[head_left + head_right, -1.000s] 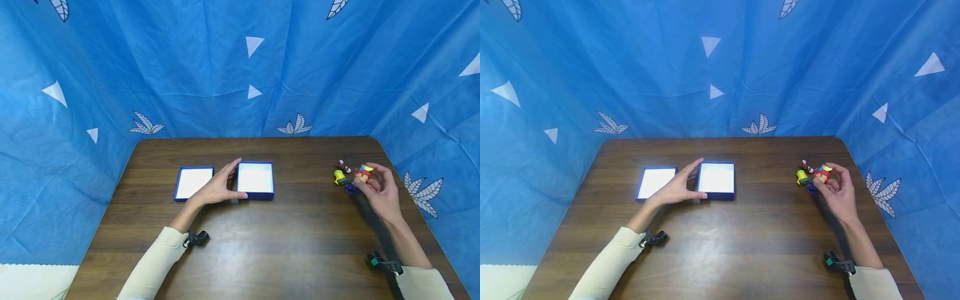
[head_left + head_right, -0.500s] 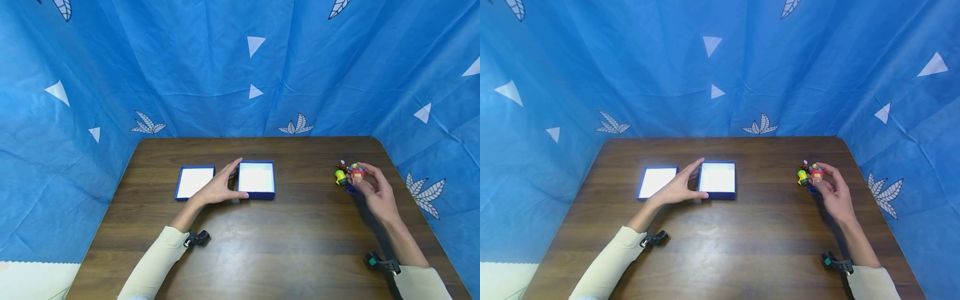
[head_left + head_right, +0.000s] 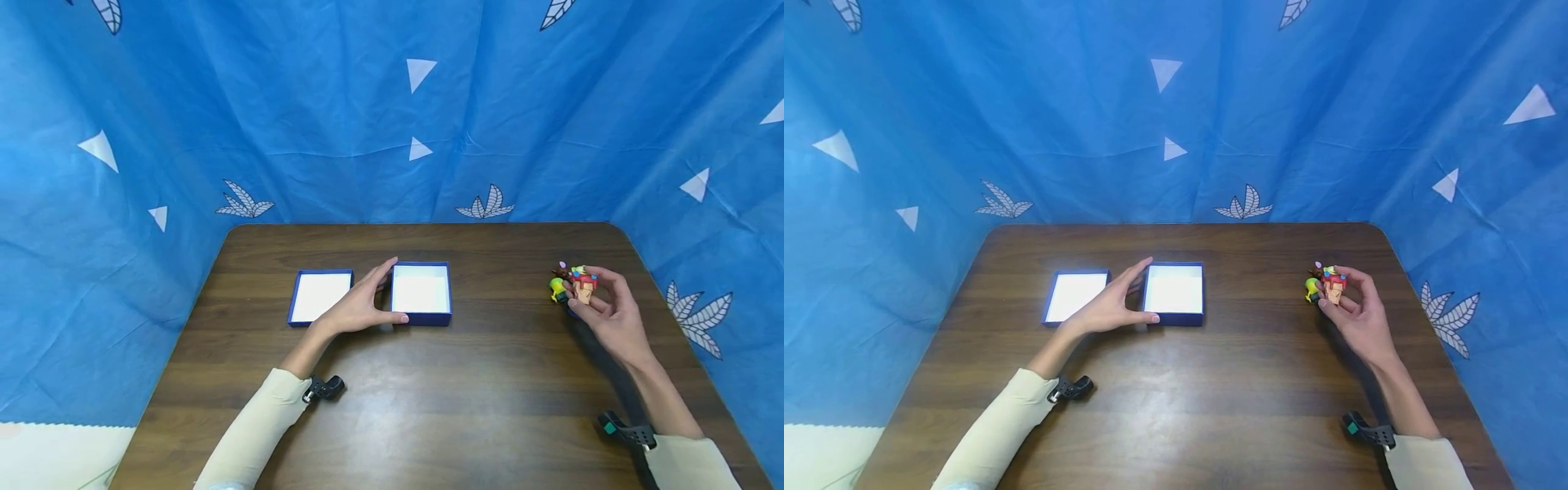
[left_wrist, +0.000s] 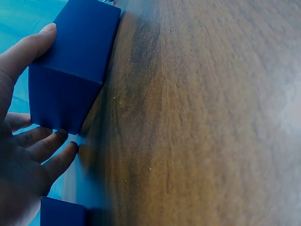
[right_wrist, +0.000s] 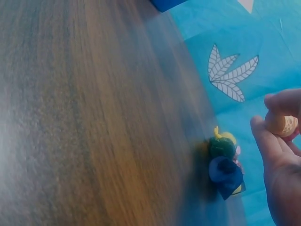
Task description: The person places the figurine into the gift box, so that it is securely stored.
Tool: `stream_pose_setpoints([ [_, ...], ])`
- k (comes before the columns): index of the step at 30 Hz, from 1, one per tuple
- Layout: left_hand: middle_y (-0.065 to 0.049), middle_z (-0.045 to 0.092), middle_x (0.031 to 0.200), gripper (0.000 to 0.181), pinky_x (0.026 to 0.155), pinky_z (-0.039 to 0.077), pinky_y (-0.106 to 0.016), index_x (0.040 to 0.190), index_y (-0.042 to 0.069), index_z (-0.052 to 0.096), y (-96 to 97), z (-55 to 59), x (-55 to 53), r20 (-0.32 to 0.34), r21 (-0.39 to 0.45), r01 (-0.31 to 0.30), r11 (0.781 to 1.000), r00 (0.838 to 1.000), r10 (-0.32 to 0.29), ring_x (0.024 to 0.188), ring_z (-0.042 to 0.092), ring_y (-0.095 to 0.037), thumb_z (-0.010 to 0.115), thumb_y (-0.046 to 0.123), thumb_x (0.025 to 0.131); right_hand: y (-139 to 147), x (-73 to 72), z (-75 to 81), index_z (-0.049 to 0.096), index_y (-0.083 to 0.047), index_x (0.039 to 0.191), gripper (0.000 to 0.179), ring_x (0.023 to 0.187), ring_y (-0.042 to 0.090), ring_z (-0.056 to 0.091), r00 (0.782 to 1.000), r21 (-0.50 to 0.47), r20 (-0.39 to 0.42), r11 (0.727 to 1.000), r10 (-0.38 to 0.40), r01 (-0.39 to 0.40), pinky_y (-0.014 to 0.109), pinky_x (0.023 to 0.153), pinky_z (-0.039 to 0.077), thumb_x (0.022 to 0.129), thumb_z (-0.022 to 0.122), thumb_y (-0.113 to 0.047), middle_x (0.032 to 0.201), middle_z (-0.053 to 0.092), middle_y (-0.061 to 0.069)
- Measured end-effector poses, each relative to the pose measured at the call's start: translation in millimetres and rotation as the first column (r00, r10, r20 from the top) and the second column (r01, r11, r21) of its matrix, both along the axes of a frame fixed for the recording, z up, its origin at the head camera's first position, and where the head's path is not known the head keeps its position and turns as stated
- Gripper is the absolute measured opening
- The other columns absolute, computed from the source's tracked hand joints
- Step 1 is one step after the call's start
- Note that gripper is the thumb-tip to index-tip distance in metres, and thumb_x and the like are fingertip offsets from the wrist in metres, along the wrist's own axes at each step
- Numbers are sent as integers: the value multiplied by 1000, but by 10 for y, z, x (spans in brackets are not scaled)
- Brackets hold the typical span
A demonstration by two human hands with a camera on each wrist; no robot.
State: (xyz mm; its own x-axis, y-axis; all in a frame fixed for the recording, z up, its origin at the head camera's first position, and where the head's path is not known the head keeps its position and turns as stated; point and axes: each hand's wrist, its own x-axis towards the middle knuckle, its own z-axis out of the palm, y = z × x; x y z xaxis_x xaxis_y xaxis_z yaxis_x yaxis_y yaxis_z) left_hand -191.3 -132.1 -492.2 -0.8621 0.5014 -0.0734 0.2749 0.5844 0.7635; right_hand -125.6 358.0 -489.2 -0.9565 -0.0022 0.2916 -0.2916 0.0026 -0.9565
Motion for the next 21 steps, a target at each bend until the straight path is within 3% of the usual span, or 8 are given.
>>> stream_pose_setpoints([
  [7,-1,21,181,123,126,43,-59,174,35,10,38,1,-16,-10,-5,10,1000,1000,-10,161,41,-34,86,66,83,-32,25,32,46,2,153,74,101,-3,78,991,124,-35,983,-132,135,13,80,61,87,71,25,134,61,-1],
  [13,-1,21,181,121,126,44,-54,174,38,10,8,-2,-12,8,11,4,1000,1000,-4,160,42,-34,87,63,83,-65,3,31,46,3,151,71,102,0,78,991,116,-51,985,-121,126,13,79,61,88,72,24,125,71,-2],
  [17,-2,22,181,122,126,44,-53,174,35,12,-2,-4,-8,14,12,0,1000,1000,-1,160,42,-34,87,63,83,-74,-8,7,45,0,151,70,103,-2,76,986,214,-51,963,-158,166,11,79,61,89,73,20,122,72,-7],
  [21,-1,22,181,121,126,44,-54,173,40,10,-12,-5,1,20,10,-6,1000,1000,6,161,41,-34,87,64,83,-89,-33,-3,44,-3,150,70,101,-4,75,982,276,-55,943,-179,187,10,79,60,90,74,17,119,73,-11],
])
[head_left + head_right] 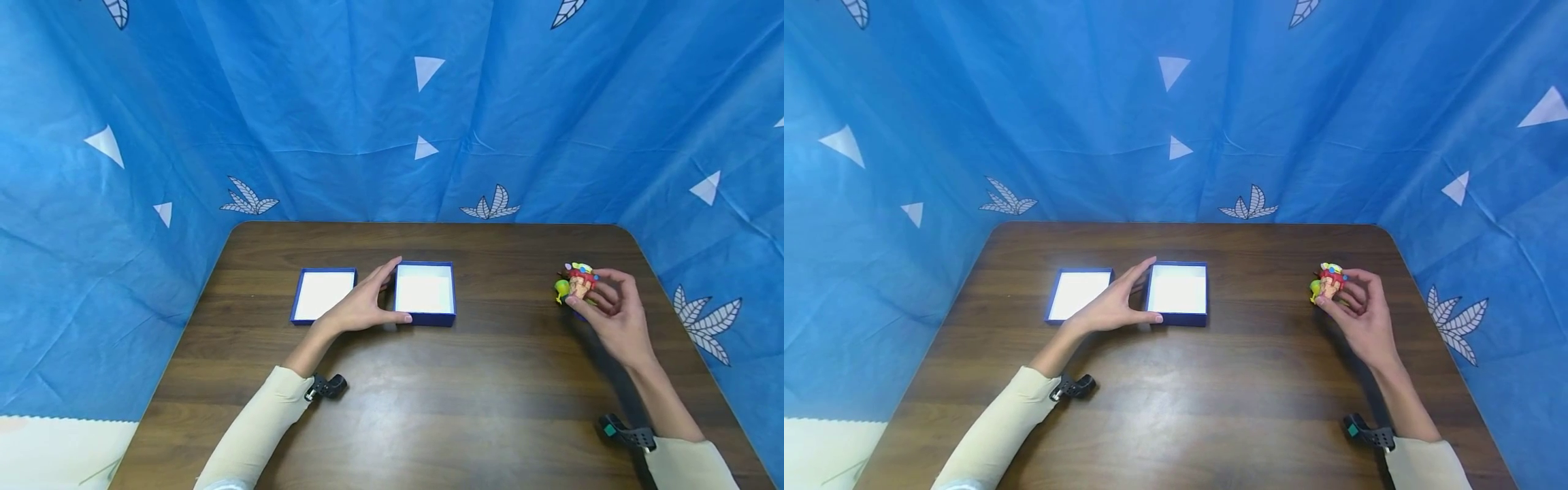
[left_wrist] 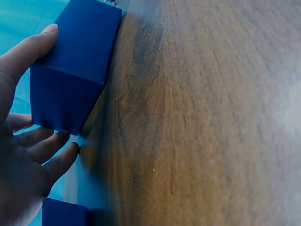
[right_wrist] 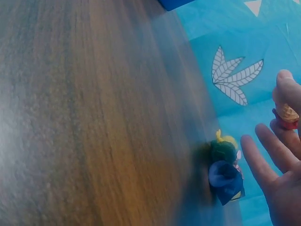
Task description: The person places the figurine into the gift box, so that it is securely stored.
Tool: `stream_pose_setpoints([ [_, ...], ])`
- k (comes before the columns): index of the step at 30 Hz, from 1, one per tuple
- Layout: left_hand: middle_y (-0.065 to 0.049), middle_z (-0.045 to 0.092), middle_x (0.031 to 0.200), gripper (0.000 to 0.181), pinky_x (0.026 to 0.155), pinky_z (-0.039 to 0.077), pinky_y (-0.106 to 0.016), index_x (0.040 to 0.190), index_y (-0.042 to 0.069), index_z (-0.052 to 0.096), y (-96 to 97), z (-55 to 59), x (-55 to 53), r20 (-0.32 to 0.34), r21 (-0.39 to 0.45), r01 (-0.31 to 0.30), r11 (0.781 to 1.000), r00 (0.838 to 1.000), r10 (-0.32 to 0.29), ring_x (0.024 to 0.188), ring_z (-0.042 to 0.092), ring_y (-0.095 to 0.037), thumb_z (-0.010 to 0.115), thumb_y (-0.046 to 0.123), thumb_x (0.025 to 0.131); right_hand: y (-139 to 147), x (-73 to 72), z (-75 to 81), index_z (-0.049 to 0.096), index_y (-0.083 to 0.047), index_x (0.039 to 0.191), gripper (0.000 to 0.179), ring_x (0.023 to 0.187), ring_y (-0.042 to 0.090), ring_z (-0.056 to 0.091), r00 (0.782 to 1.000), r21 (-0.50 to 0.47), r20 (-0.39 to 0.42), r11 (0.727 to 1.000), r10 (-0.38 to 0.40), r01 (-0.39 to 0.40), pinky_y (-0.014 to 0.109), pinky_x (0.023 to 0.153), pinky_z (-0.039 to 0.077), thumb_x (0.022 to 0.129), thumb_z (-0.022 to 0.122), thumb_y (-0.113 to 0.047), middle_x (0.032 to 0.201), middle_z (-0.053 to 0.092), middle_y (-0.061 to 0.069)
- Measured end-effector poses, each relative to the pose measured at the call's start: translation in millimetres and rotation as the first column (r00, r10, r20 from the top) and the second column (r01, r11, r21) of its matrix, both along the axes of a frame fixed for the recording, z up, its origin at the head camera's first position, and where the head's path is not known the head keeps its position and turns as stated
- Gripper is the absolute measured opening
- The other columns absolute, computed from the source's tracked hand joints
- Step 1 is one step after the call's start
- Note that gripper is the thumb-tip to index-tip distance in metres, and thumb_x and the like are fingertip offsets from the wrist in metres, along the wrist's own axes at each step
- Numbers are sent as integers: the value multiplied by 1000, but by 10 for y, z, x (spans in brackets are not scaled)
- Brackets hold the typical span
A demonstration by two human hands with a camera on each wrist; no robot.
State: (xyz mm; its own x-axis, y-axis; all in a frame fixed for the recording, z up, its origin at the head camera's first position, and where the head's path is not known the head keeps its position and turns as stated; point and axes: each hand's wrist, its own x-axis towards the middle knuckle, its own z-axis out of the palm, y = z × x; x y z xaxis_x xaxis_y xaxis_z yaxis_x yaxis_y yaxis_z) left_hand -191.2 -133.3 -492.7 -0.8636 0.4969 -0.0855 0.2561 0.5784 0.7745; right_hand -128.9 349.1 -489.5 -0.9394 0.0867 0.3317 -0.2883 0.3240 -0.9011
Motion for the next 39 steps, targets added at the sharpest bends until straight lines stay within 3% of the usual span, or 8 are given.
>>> stream_pose_setpoints([
  [9,1,22,181,121,126,44,-54,172,44,10,4,-8,8,-9,5,-5,1000,1000,5,160,43,-33,87,65,82,-65,-11,31,46,-2,147,71,100,-12,70,994,193,-5,975,-108,107,5,87,55,88,84,6,111,71,-27],
  [14,0,21,181,121,126,43,-55,173,41,10,10,-6,9,-6,12,-1,1000,1000,1,160,42,-34,87,64,83,-95,-22,13,52,-1,147,74,100,-9,69,986,198,-38,966,-161,165,4,87,54,82,88,8,114,70,-26],
  [19,0,22,181,121,126,44,-56,174,38,11,10,-6,5,-10,7,-2,1000,1000,2,160,42,-33,86,66,83,-138,-27,30,52,-2,147,75,101,-10,68,986,206,-50,965,-157,164,3,88,53,82,88,8,117,69,-30],
  [24,0,22,181,120,125,44,-56,173,41,11,8,-15,0,-16,5,-6,1000,1000,7,160,43,-34,86,65,83,-198,-26,71,54,-7,146,74,106,-13,66,985,260,-38,950,-168,172,2,90,50,83,92,-3,115,67,-37],
  [26,0,22,181,120,125,44,-56,173,41,11,8,-12,0,-16,6,-4,1000,1000,4,160,43,-34,86,65,83,-219,-23,85,54,-9,146,74,108,-16,65,983,290,-29,939,-183,183,1,90,48,83,94,-8,118,72,-30],
  [29,-1,21,181,120,126,44,-55,173,40,11,9,-7,0,-12,7,0,1000,1000,0,160,42,-34,86,65,83,-244,-23,98,53,-11,147,75,108,-20,61,981,330,-14,925,-195,188,-1,91,46,84,94,-15,126,79,-2],
  [32,0,21,182,120,126,44,-55,173,42,10,9,-1,1,-6,6,-2,1000,1000,2,160,42,-34,86,64,83,-279,-31,122,53,-10,146,74,108,-22,58,981,349,1,920,-192,180,-2,93,44,85,94,-18,130,76,22],
  [39,-1,21,181,120,125,44,-55,174,39,11,14,11,11,-10,-5,-3,1000,1000,3,160,43,-34,87,63,84,-355,-59,151,57,-14,143,71,108,-24,55,977,357,43,916,-210,181,-1,92,43,84,95,-25,132,75,20],
])
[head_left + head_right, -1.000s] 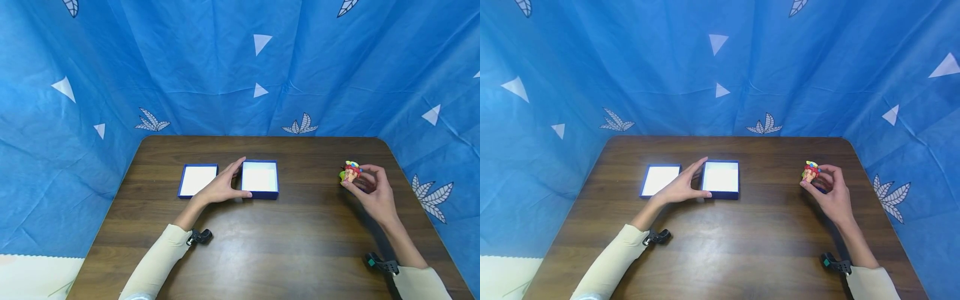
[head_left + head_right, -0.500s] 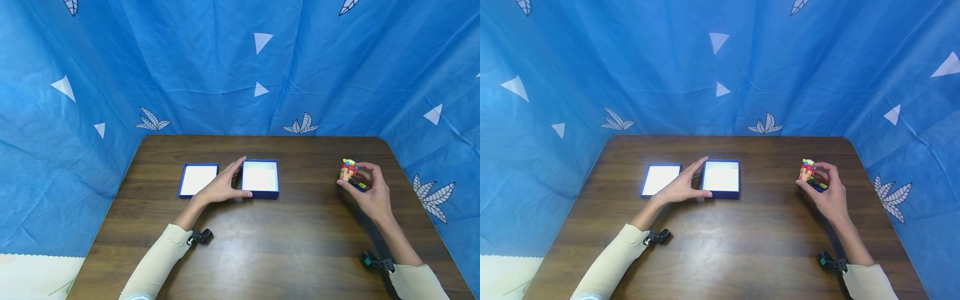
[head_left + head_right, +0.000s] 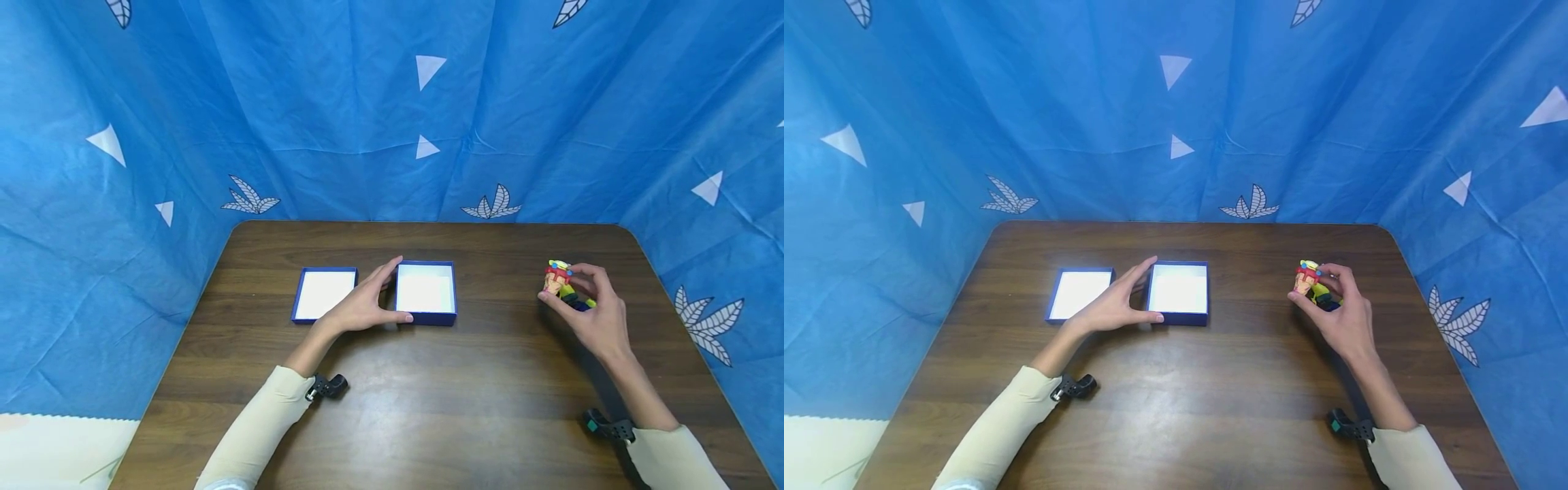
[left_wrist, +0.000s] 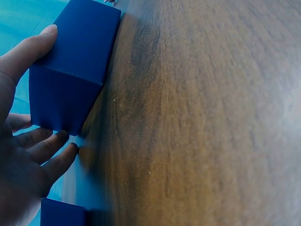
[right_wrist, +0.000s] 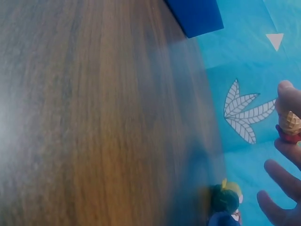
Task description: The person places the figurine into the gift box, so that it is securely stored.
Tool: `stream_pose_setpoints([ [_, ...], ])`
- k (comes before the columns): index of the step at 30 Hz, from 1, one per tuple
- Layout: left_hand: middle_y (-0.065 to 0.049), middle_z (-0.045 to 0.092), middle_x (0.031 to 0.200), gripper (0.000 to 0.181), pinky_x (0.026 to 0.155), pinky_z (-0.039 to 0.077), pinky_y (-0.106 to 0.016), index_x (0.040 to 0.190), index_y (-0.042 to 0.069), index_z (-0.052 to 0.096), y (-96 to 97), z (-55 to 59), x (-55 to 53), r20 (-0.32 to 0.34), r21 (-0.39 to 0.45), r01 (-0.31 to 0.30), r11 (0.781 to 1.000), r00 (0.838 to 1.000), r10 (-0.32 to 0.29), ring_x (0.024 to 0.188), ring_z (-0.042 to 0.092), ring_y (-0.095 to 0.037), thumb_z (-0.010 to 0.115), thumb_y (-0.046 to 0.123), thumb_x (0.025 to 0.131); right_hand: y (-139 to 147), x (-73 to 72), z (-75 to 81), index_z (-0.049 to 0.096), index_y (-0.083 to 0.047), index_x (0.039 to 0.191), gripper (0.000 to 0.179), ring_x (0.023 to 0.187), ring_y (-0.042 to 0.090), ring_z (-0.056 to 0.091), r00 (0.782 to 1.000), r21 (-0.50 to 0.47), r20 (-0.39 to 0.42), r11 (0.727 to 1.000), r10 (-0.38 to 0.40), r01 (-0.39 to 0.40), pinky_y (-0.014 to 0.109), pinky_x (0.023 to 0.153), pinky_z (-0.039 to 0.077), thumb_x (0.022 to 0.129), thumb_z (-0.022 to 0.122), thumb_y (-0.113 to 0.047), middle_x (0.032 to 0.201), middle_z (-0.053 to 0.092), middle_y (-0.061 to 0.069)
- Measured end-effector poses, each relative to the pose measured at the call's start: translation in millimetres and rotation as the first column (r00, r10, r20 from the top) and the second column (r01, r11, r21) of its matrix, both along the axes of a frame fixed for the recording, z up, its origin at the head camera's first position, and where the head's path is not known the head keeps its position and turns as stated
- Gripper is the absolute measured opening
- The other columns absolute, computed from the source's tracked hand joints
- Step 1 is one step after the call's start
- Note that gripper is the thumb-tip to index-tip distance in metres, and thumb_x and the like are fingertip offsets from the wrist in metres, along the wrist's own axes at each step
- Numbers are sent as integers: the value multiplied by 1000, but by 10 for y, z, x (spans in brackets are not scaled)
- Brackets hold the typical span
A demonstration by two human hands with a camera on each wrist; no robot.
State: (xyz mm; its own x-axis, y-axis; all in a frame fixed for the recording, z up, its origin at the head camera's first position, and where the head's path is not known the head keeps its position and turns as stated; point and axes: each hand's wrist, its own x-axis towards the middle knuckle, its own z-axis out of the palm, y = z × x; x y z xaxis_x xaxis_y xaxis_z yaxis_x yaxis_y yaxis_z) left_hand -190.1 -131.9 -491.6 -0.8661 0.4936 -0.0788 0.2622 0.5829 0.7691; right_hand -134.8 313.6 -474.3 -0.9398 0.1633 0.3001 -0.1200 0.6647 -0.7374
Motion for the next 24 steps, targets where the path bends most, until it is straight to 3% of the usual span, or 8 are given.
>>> stream_pose_setpoints([
  [3,-2,22,181,121,125,44,-55,175,33,12,1,-2,5,-6,-1,2,1000,1000,-2,160,43,-34,86,63,84,-29,-6,13,58,-17,143,71,109,-22,57,1000,-9,11,1000,-8,8,0,93,44,84,95,-26,134,75,17],
  [9,-1,22,181,121,125,44,-55,175,33,11,3,-8,5,-8,-2,1,1000,1000,-1,160,43,-33,86,63,84,-72,-4,33,60,-19,143,69,111,-16,58,999,-28,-1,999,-32,32,-1,92,43,84,95,-26,136,72,9],
  [17,1,22,181,121,125,44,-57,174,35,11,0,-12,2,-13,-6,-4,1000,1000,4,160,43,-32,86,65,84,-130,-53,-14,67,-17,138,69,103,-5,68,993,-99,-115,995,0,-12,5,90,50,77,99,-10,111,68,-32],
  [24,1,22,181,122,124,45,-57,174,35,11,-1,-21,5,-17,-6,-7,1000,1000,7,160,43,-33,86,66,83,-234,-67,13,67,-19,137,67,100,-8,67,991,-66,-130,997,23,-32,5,88,47,78,98,-14,109,68,-35],
])
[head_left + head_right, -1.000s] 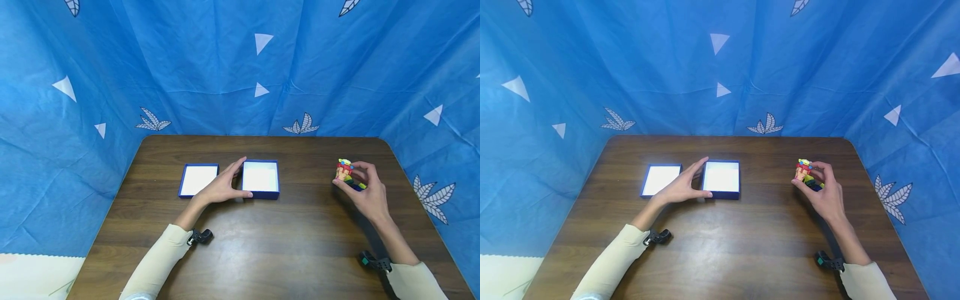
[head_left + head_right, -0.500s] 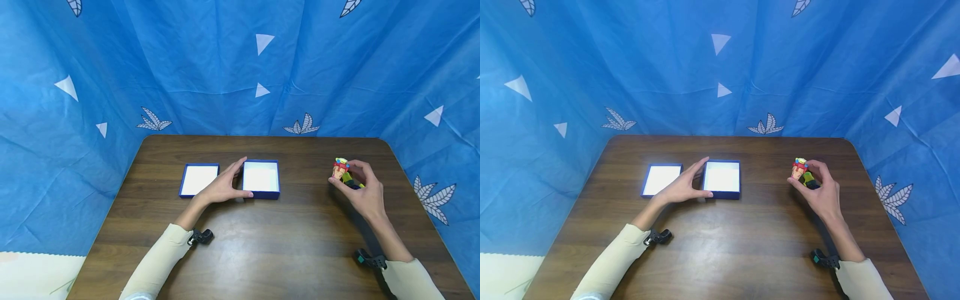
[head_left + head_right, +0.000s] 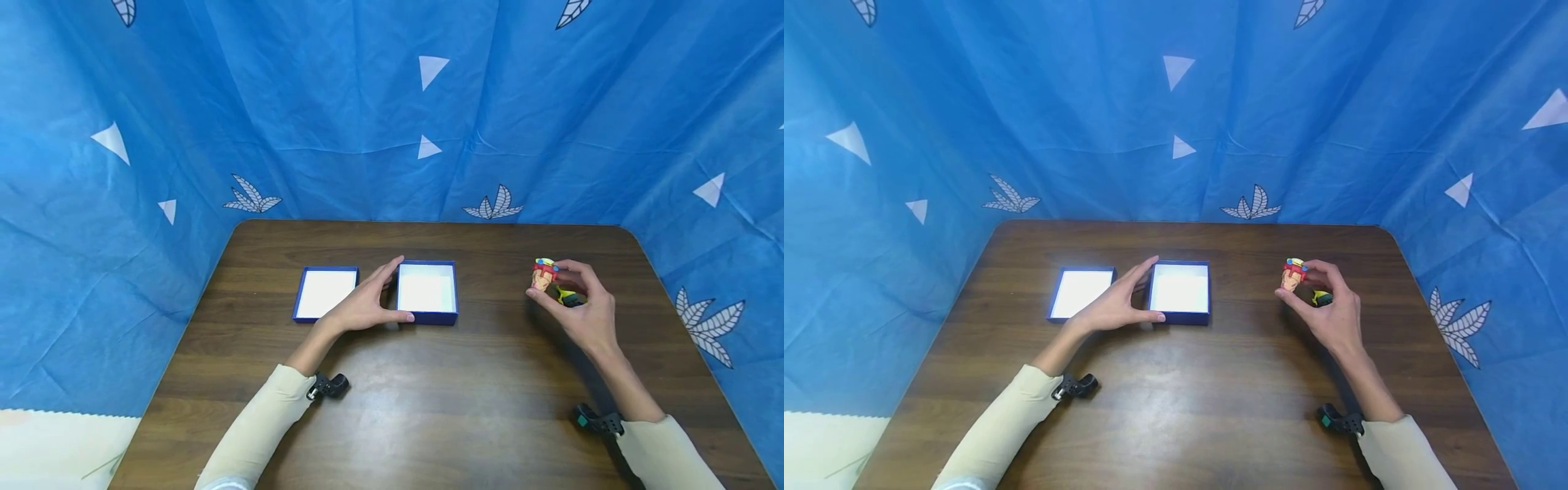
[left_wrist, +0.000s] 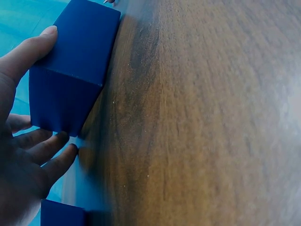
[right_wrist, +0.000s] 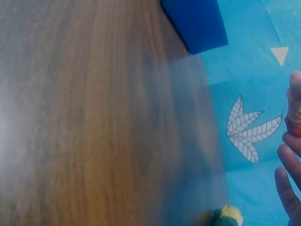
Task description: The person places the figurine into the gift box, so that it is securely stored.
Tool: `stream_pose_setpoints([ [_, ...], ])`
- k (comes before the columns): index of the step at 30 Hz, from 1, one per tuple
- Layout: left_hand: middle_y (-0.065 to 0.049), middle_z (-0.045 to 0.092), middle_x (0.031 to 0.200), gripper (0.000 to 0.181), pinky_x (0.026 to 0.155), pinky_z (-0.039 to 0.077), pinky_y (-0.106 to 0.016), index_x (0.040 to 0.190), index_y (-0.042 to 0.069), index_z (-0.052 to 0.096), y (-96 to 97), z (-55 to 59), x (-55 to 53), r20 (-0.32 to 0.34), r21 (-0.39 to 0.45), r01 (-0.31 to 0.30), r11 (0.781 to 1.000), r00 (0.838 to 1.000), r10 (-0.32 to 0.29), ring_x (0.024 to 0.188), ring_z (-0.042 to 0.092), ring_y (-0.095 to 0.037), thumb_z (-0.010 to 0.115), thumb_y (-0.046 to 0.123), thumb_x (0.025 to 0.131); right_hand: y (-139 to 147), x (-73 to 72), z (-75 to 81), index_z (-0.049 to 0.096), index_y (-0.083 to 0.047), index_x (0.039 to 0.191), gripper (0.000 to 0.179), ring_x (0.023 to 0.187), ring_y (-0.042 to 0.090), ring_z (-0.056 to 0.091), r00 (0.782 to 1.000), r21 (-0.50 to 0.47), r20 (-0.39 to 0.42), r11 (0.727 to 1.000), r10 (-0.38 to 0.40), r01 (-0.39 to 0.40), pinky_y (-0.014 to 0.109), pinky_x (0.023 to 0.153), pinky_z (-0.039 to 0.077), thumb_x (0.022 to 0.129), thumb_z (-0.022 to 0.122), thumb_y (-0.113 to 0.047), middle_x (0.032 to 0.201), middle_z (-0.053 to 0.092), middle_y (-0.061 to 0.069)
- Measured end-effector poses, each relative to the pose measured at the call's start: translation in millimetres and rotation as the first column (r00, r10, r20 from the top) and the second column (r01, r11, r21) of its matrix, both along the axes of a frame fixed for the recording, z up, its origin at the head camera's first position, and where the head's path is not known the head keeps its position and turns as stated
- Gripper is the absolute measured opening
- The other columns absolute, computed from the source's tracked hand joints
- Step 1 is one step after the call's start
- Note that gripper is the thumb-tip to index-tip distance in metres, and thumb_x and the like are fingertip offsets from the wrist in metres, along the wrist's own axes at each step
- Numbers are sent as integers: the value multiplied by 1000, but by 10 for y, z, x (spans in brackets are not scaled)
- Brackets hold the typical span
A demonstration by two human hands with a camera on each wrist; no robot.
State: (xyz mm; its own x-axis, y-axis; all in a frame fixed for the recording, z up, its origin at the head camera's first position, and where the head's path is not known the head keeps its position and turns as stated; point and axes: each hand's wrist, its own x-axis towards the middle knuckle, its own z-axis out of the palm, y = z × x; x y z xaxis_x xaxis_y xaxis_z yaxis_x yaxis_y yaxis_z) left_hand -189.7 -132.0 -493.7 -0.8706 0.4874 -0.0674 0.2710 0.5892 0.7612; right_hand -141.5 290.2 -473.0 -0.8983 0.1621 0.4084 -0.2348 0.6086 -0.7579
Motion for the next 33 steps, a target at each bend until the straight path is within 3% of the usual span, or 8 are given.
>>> stream_pose_setpoints([
  [4,0,22,181,122,124,45,-58,174,35,12,6,4,3,3,4,-3,1000,1000,3,159,43,-33,86,65,83,-56,-22,32,67,-19,136,65,98,-10,67,1000,12,10,1000,17,-17,4,86,49,79,98,-17,108,69,-33],
  [10,-1,22,181,122,124,45,-58,174,34,12,23,-8,0,2,4,1,1000,1000,-1,159,44,-34,86,66,83,-144,-19,68,66,-19,136,63,99,-18,63,996,57,48,996,71,-74,1,88,48,81,97,-21,116,81,6],
  [12,0,22,181,122,124,45,-58,174,35,12,22,-14,-1,4,6,2,1000,1000,-2,159,44,-34,86,66,83,-184,-8,77,66,-19,135,63,98,-19,61,995,95,50,991,90,-94,-1,89,45,81,97,-24,115,81,10],
  [17,1,23,181,121,124,45,-58,174,36,12,8,-16,-1,6,18,-2,1000,1000,2,160,43,-33,86,66,83,-304,13,89,67,-19,133,65,98,-19,58,990,161,27,977,136,-138,-3,91,41,77,100,-28,110,79,6],
  [23,2,21,181,122,125,45,-56,174,35,11,3,-13,4,7,15,-3,1000,1000,3,160,43,-33,86,66,83,-430,-24,101,69,-18,130,67,96,-10,62,985,161,-6,972,174,-171,0,91,45,73,102,-24,105,77,1],
  [33,2,21,182,122,124,45,-58,174,36,11,-1,7,16,6,8,-7,1000,1000,7,160,43,-33,87,65,83,-623,-128,110,69,-19,133,64,94,2,63,974,195,11,955,226,-223,14,87,52,78,99,-31,104,77,4],
])
